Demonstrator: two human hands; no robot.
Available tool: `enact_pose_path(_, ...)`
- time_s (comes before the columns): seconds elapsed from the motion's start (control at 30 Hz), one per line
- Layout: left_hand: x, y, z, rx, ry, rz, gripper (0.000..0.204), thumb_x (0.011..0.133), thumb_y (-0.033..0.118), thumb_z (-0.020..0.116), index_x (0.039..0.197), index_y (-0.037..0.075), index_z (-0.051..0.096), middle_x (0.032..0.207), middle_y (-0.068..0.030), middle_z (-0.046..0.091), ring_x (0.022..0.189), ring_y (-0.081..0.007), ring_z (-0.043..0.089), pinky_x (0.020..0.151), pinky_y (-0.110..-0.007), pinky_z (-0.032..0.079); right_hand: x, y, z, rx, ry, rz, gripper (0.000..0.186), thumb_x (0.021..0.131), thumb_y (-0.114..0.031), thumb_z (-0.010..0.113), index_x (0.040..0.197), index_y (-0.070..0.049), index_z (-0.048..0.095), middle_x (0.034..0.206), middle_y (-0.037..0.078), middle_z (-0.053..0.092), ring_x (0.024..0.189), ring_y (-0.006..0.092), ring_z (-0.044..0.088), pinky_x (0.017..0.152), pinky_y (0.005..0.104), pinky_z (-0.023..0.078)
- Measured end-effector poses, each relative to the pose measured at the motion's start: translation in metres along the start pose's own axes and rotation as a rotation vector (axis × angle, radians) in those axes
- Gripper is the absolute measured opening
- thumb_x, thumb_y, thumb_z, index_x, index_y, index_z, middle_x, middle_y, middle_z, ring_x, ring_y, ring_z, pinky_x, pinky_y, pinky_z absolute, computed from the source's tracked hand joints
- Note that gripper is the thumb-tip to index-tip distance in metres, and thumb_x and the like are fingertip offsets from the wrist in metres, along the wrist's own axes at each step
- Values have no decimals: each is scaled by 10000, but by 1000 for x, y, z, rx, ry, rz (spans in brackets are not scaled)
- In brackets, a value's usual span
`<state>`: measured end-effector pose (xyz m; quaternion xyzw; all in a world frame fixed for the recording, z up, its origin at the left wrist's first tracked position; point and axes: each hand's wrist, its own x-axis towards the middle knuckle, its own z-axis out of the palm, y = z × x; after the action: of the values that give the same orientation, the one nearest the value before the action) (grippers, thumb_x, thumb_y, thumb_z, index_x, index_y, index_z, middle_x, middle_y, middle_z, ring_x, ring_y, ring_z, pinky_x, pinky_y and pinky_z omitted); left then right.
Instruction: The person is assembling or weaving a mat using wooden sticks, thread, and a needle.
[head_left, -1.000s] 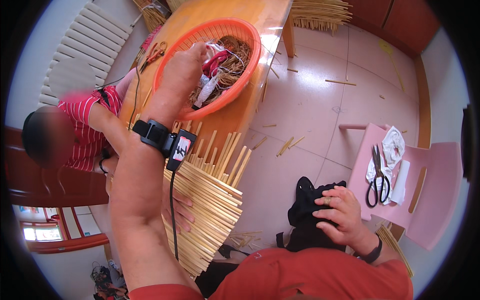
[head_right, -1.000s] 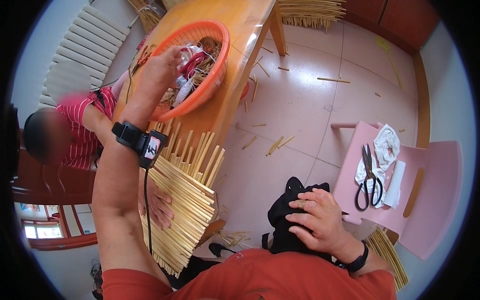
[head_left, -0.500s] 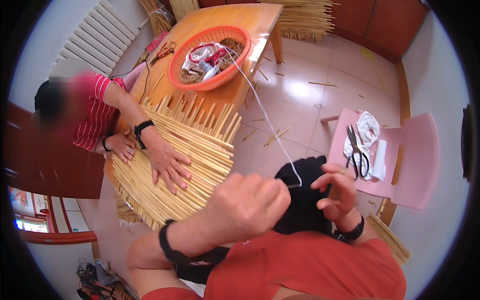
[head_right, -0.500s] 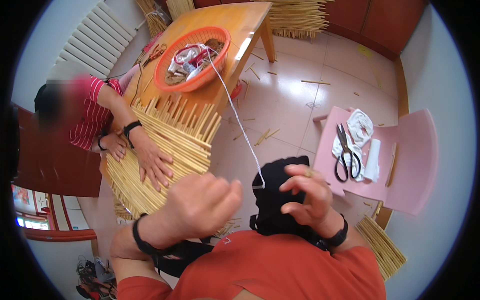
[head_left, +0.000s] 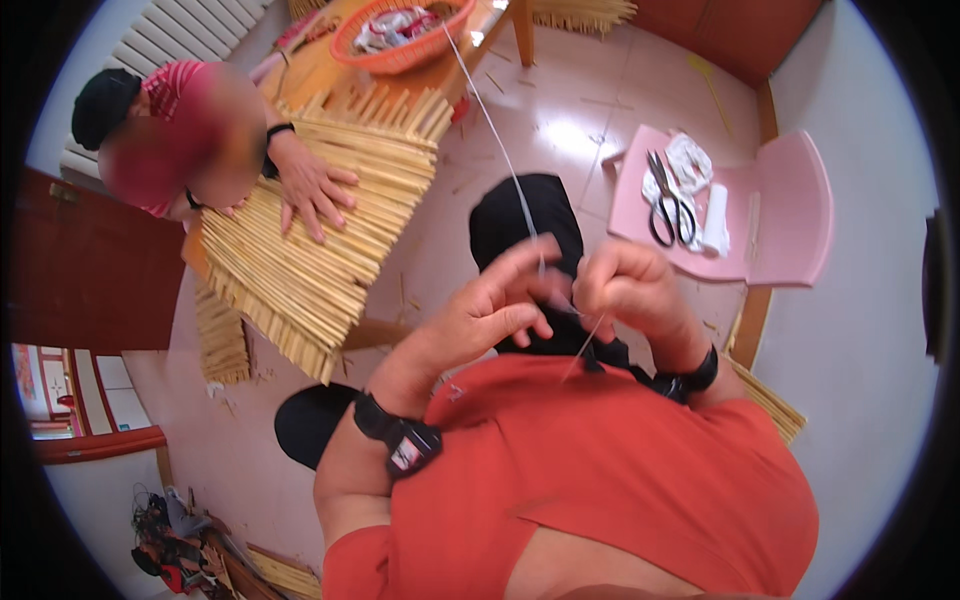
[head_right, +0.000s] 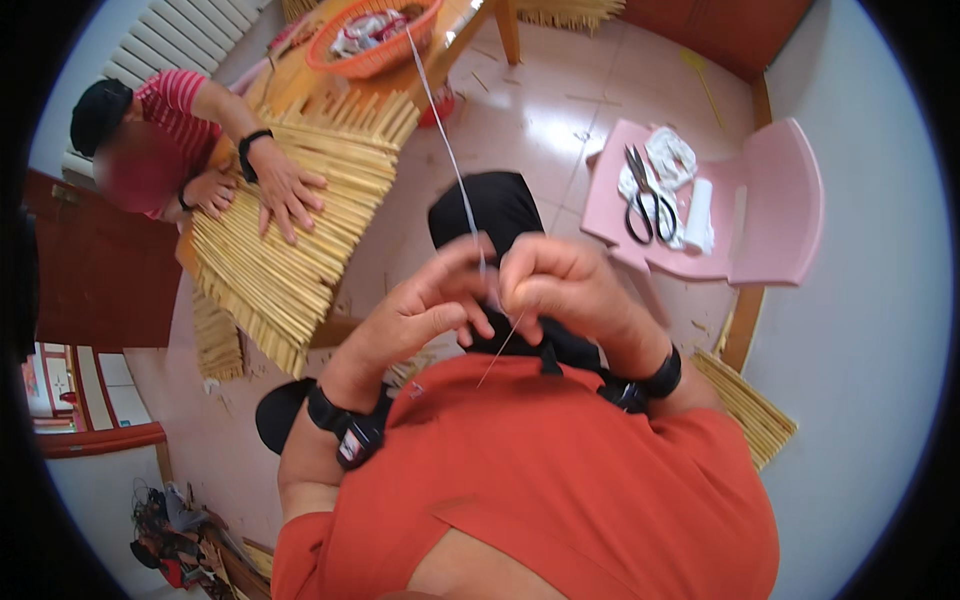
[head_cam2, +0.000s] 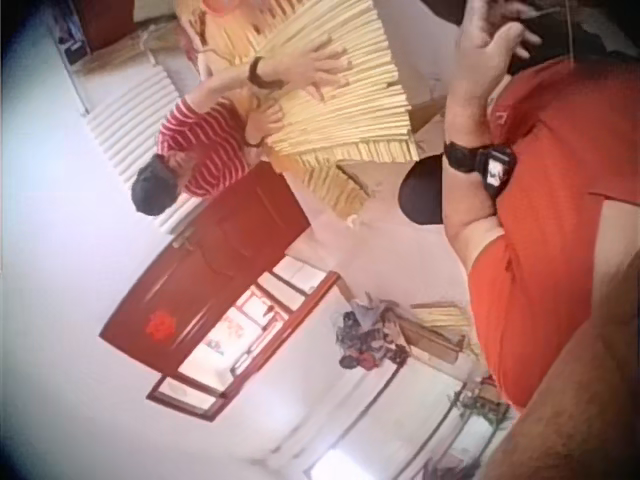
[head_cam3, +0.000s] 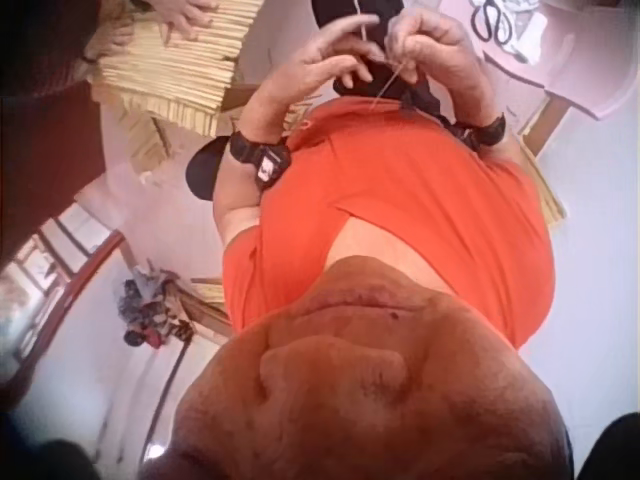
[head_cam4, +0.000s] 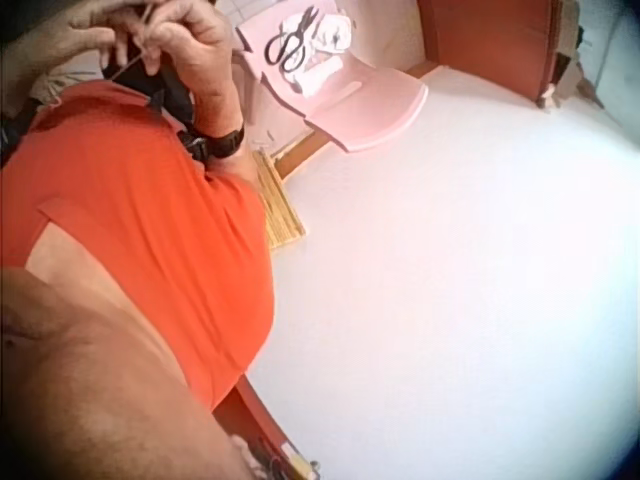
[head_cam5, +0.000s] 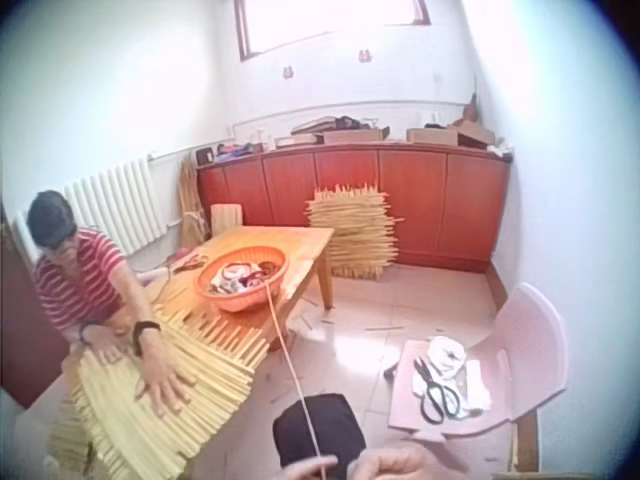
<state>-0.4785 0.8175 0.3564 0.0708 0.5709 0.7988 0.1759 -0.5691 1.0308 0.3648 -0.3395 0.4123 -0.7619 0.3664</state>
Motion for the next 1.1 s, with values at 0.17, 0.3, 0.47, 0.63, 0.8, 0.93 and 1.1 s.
enact_pose_path(0.17, -103, -22, -24, 310, 435, -260, 66, 891, 64, 612, 860, 27, 657, 758, -11, 618, 671, -75, 580, 620, -212, 458, -24, -6, -47, 460, 176, -375, 146, 975, -146, 554, 956, -14, 493, 838, 48, 470, 639, 97, 450, 439, 208, 454)
enact_pose_path(0.3, -203, -46, -52, 359, 800, -201, 45, 875, 55, 630, 846, 21, 640, 706, 14, 580, 614, -57, 546, 570, -204, 430, -52, -24, -109, 623, 625, -407, 129, 974, -80, 539, 1056, 13, 503, 816, 46, 457, 670, 114, 464, 738, 273, 586)
enact_pose_path(0.47, -287, -71, -43, 658, 1051, -467, 47, 864, 40, 613, 826, 15, 621, 635, 19, 549, 556, -51, 504, 532, -209, 420, -47, 13, -167, 308, 1094, -516, 149, 922, -23, 606, 1059, 10, 557, 801, 70, 541, 711, 138, 559, 799, 271, 558)
enact_pose_path(0.63, -245, -63, -56, 442, 1075, -414, 75, 889, 95, 615, 862, 34, 649, 624, 4, 586, 499, -53, 507, 451, -199, 380, -42, 73, -238, -1780, 765, 230, 352, 885, 11, 569, 1216, -93, 631, 1056, 96, 642, 793, 147, 622, 717, 269, 507)
enact_pose_path(0.8, -189, -49, -49, 104, 912, -278, 116, 914, 155, 632, 896, 42, 621, 643, -41, 628, 440, -56, 526, 392, -166, 372, 70, 81, 47, -523, 15, 295, 370, 895, 22, 519, 1236, -79, 621, 1241, 63, 601, 669, 71, 612, 594, 196, 504)
enact_pose_path(0.93, -165, -33, -59, -86, 731, -174, 129, 922, 162, 610, 914, 33, 620, 676, -64, 659, 463, -51, 555, 408, -161, 399, 93, 102, 92, -581, -314, 525, 399, 856, -73, 645, 1251, -59, 593, 733, 4, 624, 620, 89, 571, 563, 239, 475)
enact_pose_path(1.1, -155, -33, -65, -92, 590, -236, 125, 906, 152, 609, 904, 27, 606, 737, -95, 690, 504, -83, 616, 423, -168, 432, 108, 120, 77, -610, -208, 493, 119, 885, -129, 646, 951, -34, 674, 642, -25, 556, 504, 32, 458, 463, 191, 369)
